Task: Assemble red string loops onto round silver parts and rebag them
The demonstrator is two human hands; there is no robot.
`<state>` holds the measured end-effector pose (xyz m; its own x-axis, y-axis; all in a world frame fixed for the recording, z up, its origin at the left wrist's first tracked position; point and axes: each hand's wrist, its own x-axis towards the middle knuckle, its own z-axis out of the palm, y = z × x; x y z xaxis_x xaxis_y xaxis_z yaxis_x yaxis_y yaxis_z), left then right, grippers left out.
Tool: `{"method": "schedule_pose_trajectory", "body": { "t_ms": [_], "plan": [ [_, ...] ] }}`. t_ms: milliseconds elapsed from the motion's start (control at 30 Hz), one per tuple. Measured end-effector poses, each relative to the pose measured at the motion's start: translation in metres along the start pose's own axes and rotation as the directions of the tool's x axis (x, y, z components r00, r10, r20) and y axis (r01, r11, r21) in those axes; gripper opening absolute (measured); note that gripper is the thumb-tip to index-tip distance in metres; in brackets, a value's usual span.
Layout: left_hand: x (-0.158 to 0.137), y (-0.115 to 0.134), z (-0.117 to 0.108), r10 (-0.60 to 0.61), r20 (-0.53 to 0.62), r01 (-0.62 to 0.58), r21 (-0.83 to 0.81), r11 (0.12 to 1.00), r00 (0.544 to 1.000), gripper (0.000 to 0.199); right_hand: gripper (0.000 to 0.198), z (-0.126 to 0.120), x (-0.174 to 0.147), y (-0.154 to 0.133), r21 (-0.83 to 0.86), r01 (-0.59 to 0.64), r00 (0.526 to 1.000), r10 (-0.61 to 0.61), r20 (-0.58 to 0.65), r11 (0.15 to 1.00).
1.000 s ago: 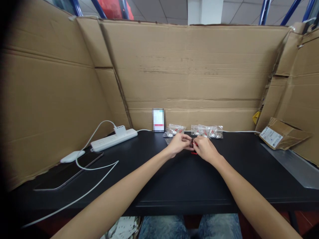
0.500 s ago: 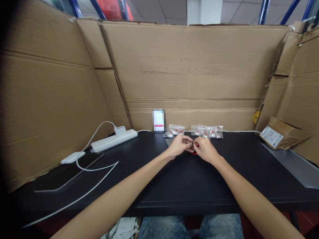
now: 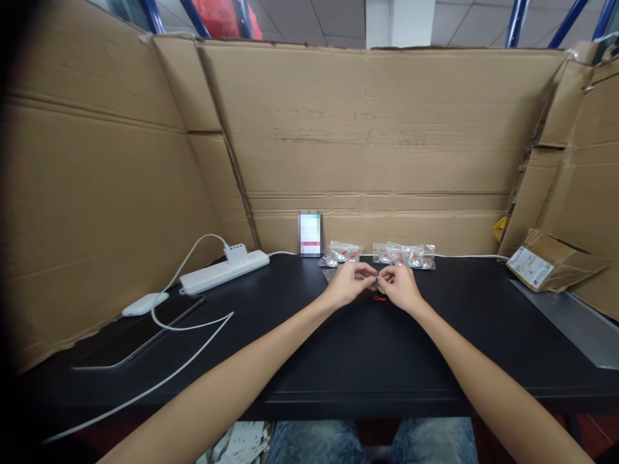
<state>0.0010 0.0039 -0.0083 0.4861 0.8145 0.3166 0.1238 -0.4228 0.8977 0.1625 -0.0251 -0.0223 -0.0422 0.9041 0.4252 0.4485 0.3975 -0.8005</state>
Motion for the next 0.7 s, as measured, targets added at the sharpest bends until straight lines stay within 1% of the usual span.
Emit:
{"method": "schedule_pose_trajectory", "body": {
  "t_ms": [100,200,267,333,400,433,500,567,633,700],
  "plan": [
    [-0.002,0.004,0.001,0.043,-0.021,-0.042,0.042,0.998,0.999,0.014,0.015,0.0,0.001,-0.002,0.174,-0.103,0.994,0.105,-0.004,0.979],
    [-0.005,0.009,0.001,0.151,-0.006,-0.149,0.158,0.976,0.988,0.018,0.017,-0.001,0.001,-0.007,0.358,-0.227,0.972,0.231,0.034,0.906],
    [-0.008,0.013,0.0,0.263,0.022,-0.256,0.307,0.916,0.965,0.021,0.017,-0.002,0.001,-0.009,0.466,-0.299,0.952,0.293,0.086,0.833],
    [-0.011,0.017,-0.003,0.358,0.063,-0.347,0.443,0.826,0.932,0.024,0.015,-0.004,0.001,-0.011,0.56,-0.339,0.938,0.314,0.145,0.756],
    [-0.013,0.02,-0.005,0.42,0.105,-0.411,0.513,0.754,0.902,0.027,0.013,-0.005,0.0,-0.011,0.623,-0.355,0.933,0.304,0.191,0.697],
    [-0.013,0.02,-0.005,0.438,0.122,-0.432,0.526,0.733,0.891,0.028,0.013,-0.005,-0.001,-0.011,0.636,-0.356,0.933,0.297,0.202,0.685],
    [-0.013,0.019,-0.005,0.455,0.128,-0.447,0.538,0.714,0.881,0.027,0.013,-0.004,-0.001,-0.01,0.617,-0.351,0.935,0.291,0.201,0.704],
    [-0.011,0.017,-0.004,0.435,0.097,-0.416,0.535,0.735,0.895,0.024,0.016,-0.002,-0.001,-0.008,0.546,-0.325,0.945,0.282,0.164,0.772],
    [-0.008,0.013,-0.003,0.377,0.049,-0.352,0.488,0.799,0.925,0.02,0.022,0.001,-0.001,-0.005,0.447,-0.273,0.962,0.254,0.103,0.852],
    [-0.004,0.009,-0.003,0.294,-0.002,-0.272,0.379,0.885,0.956,0.017,0.027,0.004,0.0,-0.002,0.354,-0.208,0.978,0.203,0.051,0.912]
  ]
}}
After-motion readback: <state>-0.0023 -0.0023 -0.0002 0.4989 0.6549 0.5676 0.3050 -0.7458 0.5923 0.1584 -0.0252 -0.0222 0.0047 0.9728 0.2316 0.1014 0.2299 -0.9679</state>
